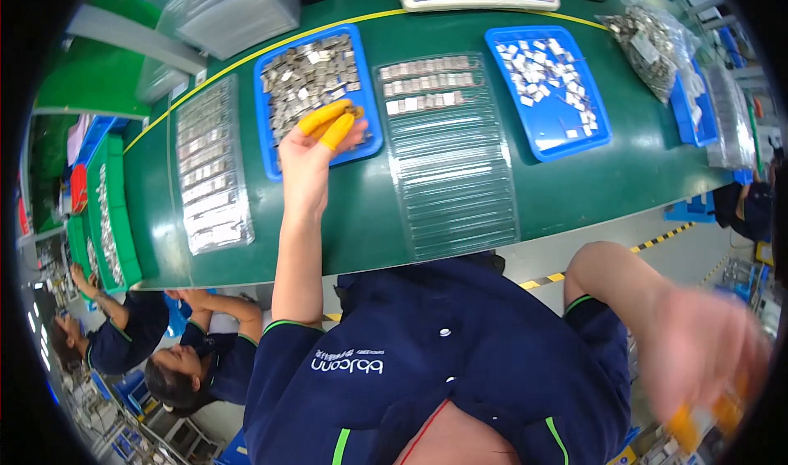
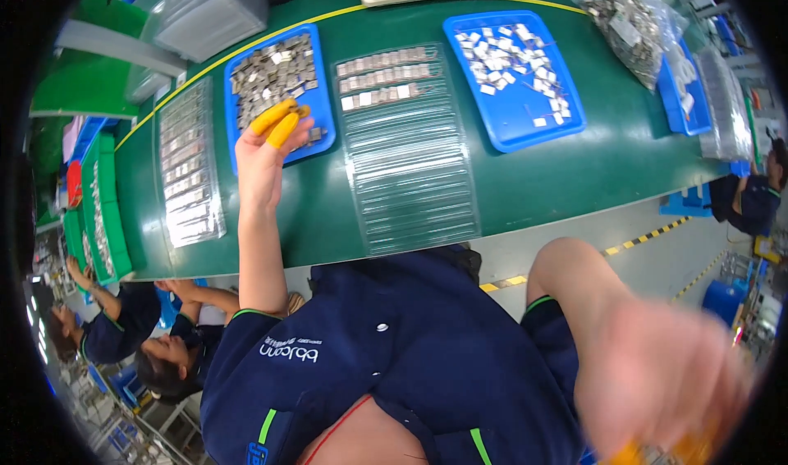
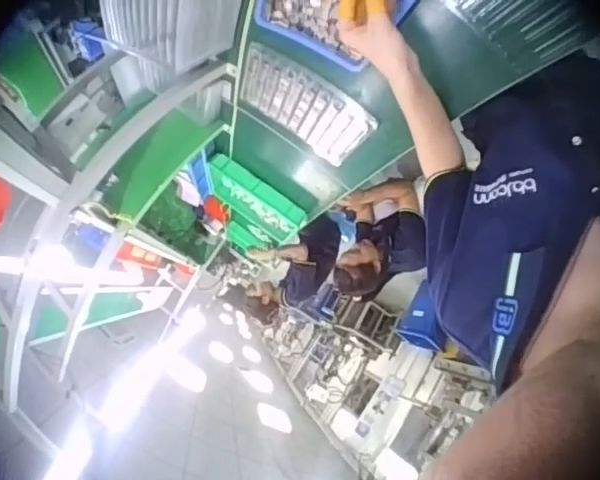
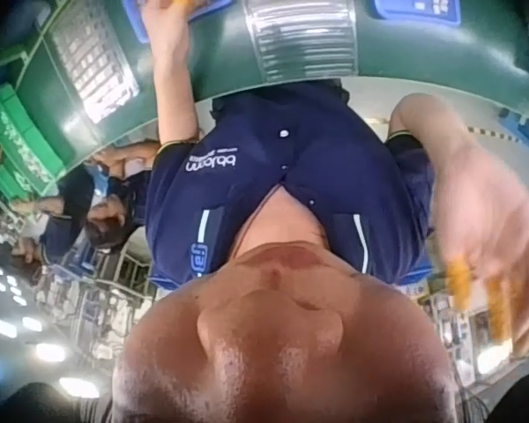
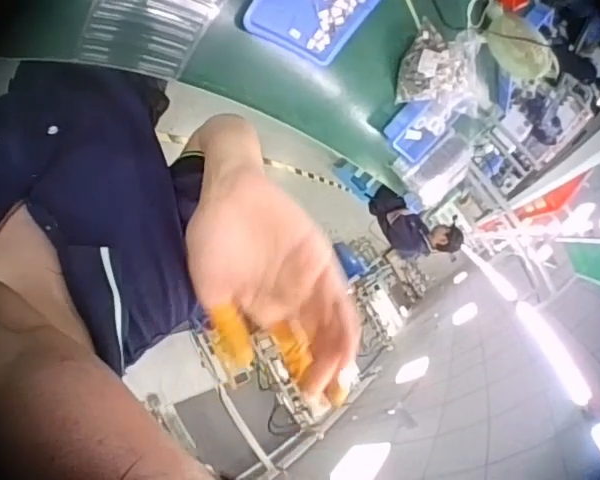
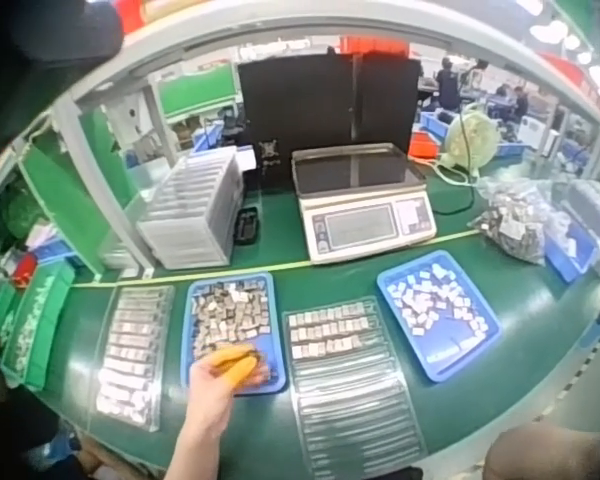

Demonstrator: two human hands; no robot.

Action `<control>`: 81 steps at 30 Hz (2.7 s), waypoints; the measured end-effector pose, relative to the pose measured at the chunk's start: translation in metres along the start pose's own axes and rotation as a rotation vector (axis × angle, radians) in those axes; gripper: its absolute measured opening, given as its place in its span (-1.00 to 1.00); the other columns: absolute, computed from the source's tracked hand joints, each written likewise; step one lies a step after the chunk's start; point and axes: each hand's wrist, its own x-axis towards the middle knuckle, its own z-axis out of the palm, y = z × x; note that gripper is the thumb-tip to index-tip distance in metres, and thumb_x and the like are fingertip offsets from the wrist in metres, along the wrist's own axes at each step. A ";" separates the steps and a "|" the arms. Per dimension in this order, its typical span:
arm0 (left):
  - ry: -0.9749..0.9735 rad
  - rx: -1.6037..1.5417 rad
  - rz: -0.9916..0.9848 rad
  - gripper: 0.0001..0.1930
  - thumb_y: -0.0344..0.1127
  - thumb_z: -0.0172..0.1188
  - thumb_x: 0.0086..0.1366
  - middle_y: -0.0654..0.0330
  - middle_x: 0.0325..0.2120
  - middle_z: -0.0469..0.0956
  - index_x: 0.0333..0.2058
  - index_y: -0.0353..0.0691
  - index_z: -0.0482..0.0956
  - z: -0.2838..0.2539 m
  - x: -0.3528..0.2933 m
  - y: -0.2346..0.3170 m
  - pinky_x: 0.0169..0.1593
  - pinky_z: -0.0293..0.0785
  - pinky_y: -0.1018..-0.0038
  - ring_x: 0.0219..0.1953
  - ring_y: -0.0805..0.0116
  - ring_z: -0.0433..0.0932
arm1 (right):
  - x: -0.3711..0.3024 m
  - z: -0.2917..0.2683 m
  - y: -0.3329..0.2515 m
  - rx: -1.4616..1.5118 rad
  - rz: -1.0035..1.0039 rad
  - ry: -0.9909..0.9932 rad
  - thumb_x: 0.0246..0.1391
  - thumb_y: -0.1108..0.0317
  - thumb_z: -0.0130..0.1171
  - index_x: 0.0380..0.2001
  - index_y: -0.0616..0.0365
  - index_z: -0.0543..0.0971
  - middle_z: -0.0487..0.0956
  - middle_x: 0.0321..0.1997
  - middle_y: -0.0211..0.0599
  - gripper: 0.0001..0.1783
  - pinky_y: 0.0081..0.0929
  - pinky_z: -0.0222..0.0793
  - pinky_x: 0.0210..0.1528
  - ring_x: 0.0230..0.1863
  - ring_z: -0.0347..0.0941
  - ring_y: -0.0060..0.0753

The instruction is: Manually assemble small electronic components into plastic trays.

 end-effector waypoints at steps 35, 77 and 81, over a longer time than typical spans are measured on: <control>-0.190 -0.143 -0.168 -0.74 -0.50 0.19 0.09 0.03 -0.31 0.55 -0.20 -0.44 0.50 0.034 -0.031 -0.022 -0.22 0.52 0.55 -0.31 0.31 0.58 | -0.176 0.039 0.036 0.157 1.768 -0.318 -0.03 0.57 0.14 -0.16 0.45 0.46 0.53 -0.21 -0.06 -0.69 -0.41 0.47 -0.13 -0.22 0.52 -0.24; 0.137 0.262 0.094 -0.74 -0.49 0.10 0.17 0.05 -0.23 0.52 -0.15 -0.44 0.47 -0.029 -0.031 -0.022 -0.15 0.46 0.55 -0.22 0.31 0.55 | -0.212 0.001 0.096 -0.839 0.612 -1.199 -0.34 0.43 0.28 -0.52 0.01 0.64 0.52 -0.42 -0.53 -0.83 -0.56 0.38 -0.39 -0.35 0.41 -0.48; 0.215 0.275 0.103 -0.77 -0.53 0.10 0.17 0.06 -0.27 0.54 -0.17 -0.45 0.48 -0.040 -0.034 -0.015 -0.17 0.45 0.59 -0.25 0.36 0.55 | -0.216 -0.003 0.096 -0.861 0.605 -1.227 -0.33 0.44 0.28 -0.52 0.02 0.64 0.53 -0.41 -0.53 -0.84 -0.55 0.38 -0.36 -0.35 0.41 -0.47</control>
